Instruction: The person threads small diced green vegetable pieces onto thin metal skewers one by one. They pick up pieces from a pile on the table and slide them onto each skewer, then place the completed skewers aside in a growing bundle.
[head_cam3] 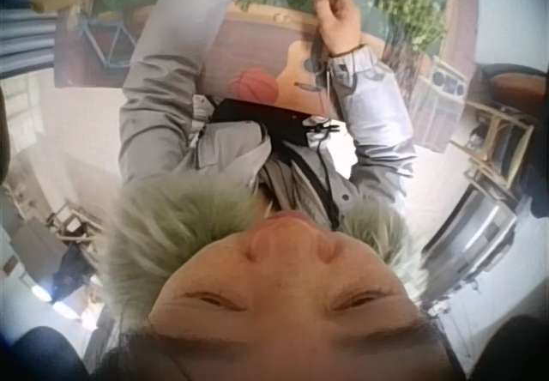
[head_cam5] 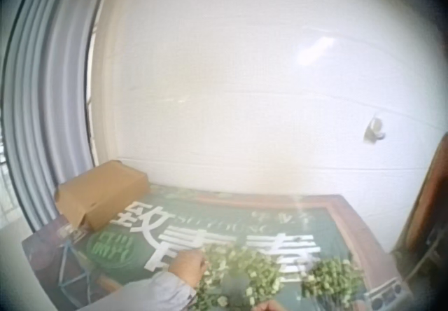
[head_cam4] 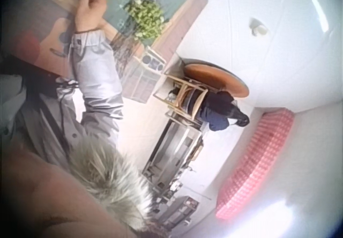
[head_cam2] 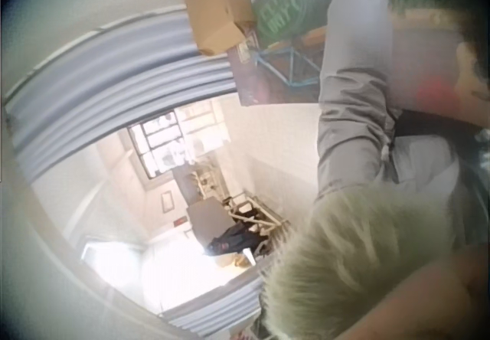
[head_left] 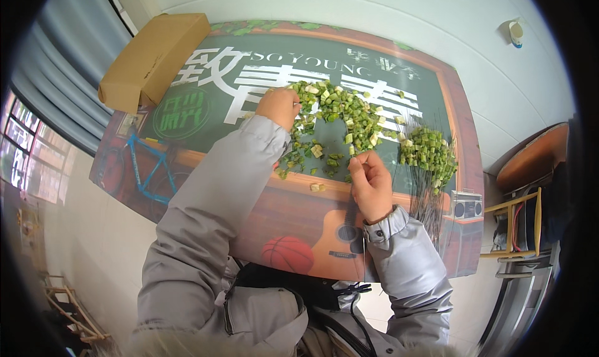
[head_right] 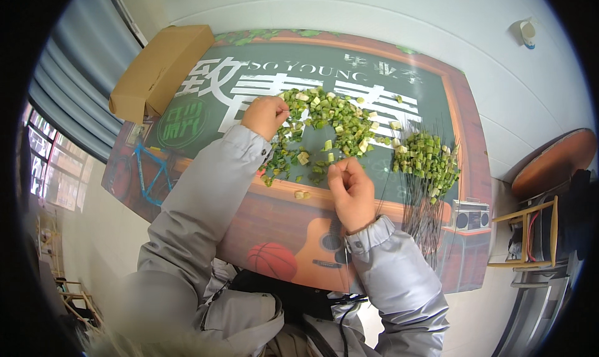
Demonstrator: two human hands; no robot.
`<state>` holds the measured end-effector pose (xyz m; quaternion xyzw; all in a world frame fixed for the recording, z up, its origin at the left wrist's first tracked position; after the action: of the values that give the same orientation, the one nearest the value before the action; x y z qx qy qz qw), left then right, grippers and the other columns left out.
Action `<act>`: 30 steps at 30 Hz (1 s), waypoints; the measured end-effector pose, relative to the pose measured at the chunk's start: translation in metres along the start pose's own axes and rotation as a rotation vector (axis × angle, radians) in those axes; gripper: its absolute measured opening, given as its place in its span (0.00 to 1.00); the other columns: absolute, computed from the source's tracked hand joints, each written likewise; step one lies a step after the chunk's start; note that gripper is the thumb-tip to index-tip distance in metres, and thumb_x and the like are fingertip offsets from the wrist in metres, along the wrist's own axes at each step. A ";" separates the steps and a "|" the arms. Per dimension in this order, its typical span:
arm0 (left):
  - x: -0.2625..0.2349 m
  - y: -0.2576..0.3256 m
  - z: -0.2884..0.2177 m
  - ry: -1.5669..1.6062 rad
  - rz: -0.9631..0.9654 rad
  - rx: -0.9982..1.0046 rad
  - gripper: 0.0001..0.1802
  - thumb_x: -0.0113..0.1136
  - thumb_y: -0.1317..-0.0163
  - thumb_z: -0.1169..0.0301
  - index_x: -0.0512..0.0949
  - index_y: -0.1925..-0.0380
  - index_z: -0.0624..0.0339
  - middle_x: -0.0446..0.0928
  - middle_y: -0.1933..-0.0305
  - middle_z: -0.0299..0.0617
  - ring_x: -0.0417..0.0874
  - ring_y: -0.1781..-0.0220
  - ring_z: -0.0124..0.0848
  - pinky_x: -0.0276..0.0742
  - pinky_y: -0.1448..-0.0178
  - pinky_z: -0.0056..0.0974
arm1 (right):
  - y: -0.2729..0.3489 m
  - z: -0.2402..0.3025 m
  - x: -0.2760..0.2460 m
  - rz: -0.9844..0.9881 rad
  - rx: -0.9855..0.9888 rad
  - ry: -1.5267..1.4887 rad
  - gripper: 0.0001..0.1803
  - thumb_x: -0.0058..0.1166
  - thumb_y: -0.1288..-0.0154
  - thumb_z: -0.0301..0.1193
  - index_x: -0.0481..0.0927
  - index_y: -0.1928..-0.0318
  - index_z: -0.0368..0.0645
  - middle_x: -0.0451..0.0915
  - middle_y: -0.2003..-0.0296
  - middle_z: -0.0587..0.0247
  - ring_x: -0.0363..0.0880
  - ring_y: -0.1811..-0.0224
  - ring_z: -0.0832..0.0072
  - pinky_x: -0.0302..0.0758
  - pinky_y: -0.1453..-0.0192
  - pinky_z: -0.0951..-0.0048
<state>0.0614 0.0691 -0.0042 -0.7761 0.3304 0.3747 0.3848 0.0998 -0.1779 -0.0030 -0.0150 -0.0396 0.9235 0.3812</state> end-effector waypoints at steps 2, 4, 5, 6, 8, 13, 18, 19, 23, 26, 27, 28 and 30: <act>0.010 -0.006 -0.001 -0.158 -0.049 0.016 0.06 0.62 0.49 0.69 0.80 0.73 0.59 0.78 0.69 0.47 0.78 0.65 0.44 0.73 0.59 0.43 | 0.000 0.001 0.000 -0.004 0.000 0.015 0.07 0.46 0.32 0.31 0.68 0.67 0.42 0.65 0.84 0.76 0.57 0.88 0.91 0.54 0.85 0.86; 0.015 -0.010 0.000 -0.207 -0.047 -0.029 0.07 0.63 0.49 0.67 0.81 0.73 0.58 0.77 0.69 0.48 0.75 0.62 0.46 0.71 0.55 0.45 | 0.001 0.001 0.000 0.001 0.003 0.022 0.07 0.46 0.33 0.31 0.68 0.67 0.42 0.65 0.84 0.76 0.57 0.88 0.91 0.54 0.85 0.85; 0.016 -0.012 0.000 -0.191 -0.047 -0.026 0.07 0.63 0.49 0.67 0.81 0.73 0.58 0.76 0.69 0.48 0.75 0.62 0.46 0.71 0.56 0.45 | 0.000 0.002 -0.001 0.007 -0.001 0.030 0.07 0.46 0.33 0.31 0.68 0.67 0.42 0.65 0.84 0.76 0.57 0.87 0.91 0.54 0.85 0.85; 0.017 -0.012 0.001 -0.175 -0.045 -0.024 0.07 0.63 0.49 0.67 0.81 0.74 0.58 0.76 0.69 0.48 0.75 0.62 0.46 0.71 0.56 0.45 | 0.001 0.002 -0.001 0.012 -0.002 0.037 0.07 0.46 0.33 0.31 0.68 0.67 0.42 0.65 0.83 0.76 0.57 0.87 0.91 0.54 0.85 0.85; 0.019 -0.011 0.000 -0.147 -0.068 -0.013 0.07 0.63 0.49 0.67 0.81 0.74 0.57 0.76 0.69 0.48 0.75 0.63 0.46 0.72 0.56 0.45 | 0.001 0.002 -0.001 0.021 -0.003 0.047 0.08 0.46 0.33 0.31 0.68 0.67 0.41 0.65 0.83 0.77 0.57 0.87 0.91 0.55 0.85 0.85; 0.022 0.000 -0.007 -0.196 -0.104 0.057 0.05 0.63 0.49 0.69 0.80 0.75 0.58 0.76 0.69 0.47 0.76 0.64 0.45 0.72 0.58 0.45 | 0.001 0.002 -0.001 0.023 -0.010 0.078 0.08 0.46 0.33 0.32 0.68 0.67 0.42 0.66 0.83 0.76 0.58 0.86 0.91 0.56 0.84 0.85; 0.003 0.007 -0.012 0.095 -0.188 0.044 0.07 0.64 0.51 0.72 0.77 0.73 0.61 0.75 0.69 0.44 0.76 0.66 0.39 0.74 0.62 0.39 | 0.002 0.004 0.000 0.021 0.002 0.059 0.07 0.45 0.33 0.31 0.68 0.67 0.42 0.66 0.83 0.76 0.58 0.87 0.90 0.56 0.85 0.85; -0.003 0.008 -0.013 0.168 -0.202 0.012 0.08 0.65 0.52 0.72 0.77 0.72 0.62 0.75 0.69 0.43 0.76 0.66 0.37 0.74 0.62 0.37 | 0.002 0.004 0.000 0.021 0.011 0.051 0.07 0.45 0.33 0.31 0.68 0.67 0.42 0.66 0.83 0.76 0.58 0.87 0.90 0.55 0.85 0.85; -0.008 0.044 -0.029 1.072 0.030 -0.247 0.11 0.60 0.42 0.69 0.74 0.64 0.64 0.75 0.68 0.36 0.74 0.66 0.29 0.72 0.58 0.31 | 0.004 0.009 0.005 0.047 0.008 0.027 0.07 0.45 0.32 0.30 0.68 0.67 0.42 0.65 0.84 0.76 0.56 0.89 0.90 0.53 0.86 0.85; -0.004 0.062 -0.037 1.749 0.154 -0.550 0.12 0.53 0.37 0.68 0.71 0.59 0.66 0.72 0.60 0.41 0.72 0.59 0.28 0.69 0.55 0.29 | 0.010 0.014 0.008 0.062 0.111 -0.002 0.04 0.45 0.33 0.28 0.68 0.65 0.42 0.62 0.84 0.80 0.54 0.84 0.92 0.50 0.82 0.85; -0.002 0.066 -0.037 1.908 0.165 -0.647 0.12 0.53 0.37 0.68 0.71 0.58 0.66 0.72 0.58 0.43 0.72 0.58 0.28 0.69 0.55 0.28 | 0.012 0.015 0.009 0.058 0.162 -0.014 0.04 0.46 0.33 0.27 0.68 0.65 0.42 0.61 0.83 0.81 0.52 0.82 0.93 0.49 0.79 0.84; -0.003 0.065 -0.036 1.963 0.186 -0.616 0.13 0.52 0.36 0.67 0.70 0.58 0.66 0.70 0.56 0.45 0.71 0.57 0.28 0.70 0.56 0.28 | 0.013 0.016 0.012 0.104 0.156 -0.015 0.03 0.46 0.33 0.27 0.68 0.65 0.42 0.61 0.83 0.81 0.53 0.82 0.93 0.49 0.79 0.84; -0.004 0.063 -0.033 2.030 0.203 -0.566 0.13 0.51 0.35 0.66 0.69 0.58 0.65 0.70 0.57 0.44 0.71 0.57 0.29 0.70 0.56 0.29 | 0.013 0.018 0.014 0.186 0.149 -0.013 0.02 0.45 0.33 0.26 0.67 0.63 0.42 0.61 0.83 0.81 0.53 0.82 0.93 0.49 0.79 0.84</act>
<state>0.0193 0.0114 -0.0085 -0.7555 0.4611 -0.3559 -0.3000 0.0793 -0.1783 0.0142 0.0159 0.0283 0.9554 0.2935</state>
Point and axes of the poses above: each hand's wrist, its own y-axis away from the middle knuckle, its own x-axis out of the palm, z = x × y, the point moved 1 cm from there along -y, towards the middle knuckle
